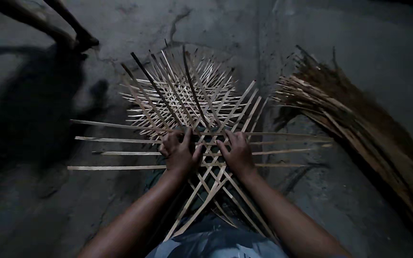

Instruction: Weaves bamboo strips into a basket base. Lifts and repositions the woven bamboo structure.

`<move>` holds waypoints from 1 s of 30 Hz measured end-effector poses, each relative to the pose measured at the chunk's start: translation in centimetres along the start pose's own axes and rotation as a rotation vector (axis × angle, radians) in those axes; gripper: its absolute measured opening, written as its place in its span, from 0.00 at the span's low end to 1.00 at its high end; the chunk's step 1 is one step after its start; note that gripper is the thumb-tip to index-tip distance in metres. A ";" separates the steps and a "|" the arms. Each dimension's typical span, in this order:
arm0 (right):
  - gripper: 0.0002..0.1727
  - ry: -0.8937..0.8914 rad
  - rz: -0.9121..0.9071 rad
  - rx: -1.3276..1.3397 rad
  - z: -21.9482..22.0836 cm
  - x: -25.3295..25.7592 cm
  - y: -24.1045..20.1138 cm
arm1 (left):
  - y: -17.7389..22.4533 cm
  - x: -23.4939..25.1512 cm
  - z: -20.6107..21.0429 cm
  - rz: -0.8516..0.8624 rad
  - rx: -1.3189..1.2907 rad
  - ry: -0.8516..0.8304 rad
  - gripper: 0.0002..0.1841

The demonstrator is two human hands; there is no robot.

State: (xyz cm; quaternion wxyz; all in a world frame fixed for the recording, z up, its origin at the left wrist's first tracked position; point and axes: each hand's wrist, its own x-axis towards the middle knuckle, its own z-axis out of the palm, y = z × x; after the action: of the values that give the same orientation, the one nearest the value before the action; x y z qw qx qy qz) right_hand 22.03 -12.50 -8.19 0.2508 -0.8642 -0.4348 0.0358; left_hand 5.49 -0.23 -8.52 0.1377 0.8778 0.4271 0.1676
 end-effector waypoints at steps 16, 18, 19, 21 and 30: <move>0.30 -0.008 -0.119 -0.027 1.0 0.3 0.5 | 0.0 0.5 -0.1 0.022 0.009 -0.173 0.35; 0.31 -0.036 -0.112 -0.028 0.8 0.3 0.4 | 0.2 0.5 -0.4 0.009 0.035 -0.218 0.34; 0.31 -0.052 -0.109 -0.015 0.5 0.2 0.3 | 0.3 0.4 -0.7 0.002 0.035 -0.228 0.35; 0.29 -0.048 -0.094 0.082 -0.8 0.2 0.4 | 0.0 0.2 -1.2 0.012 -0.026 -0.194 0.34; 0.14 0.214 0.945 1.352 -3.0 0.4 1.7 | -5.6 2.0 -4.3 -0.847 -1.304 0.217 0.21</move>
State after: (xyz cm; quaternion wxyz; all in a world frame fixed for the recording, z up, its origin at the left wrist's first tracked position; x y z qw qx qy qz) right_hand 24.41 -14.24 -6.29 0.7144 -0.6175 0.1153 0.3082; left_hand 0.92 5.13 -6.43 0.6349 0.3608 0.5519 0.4026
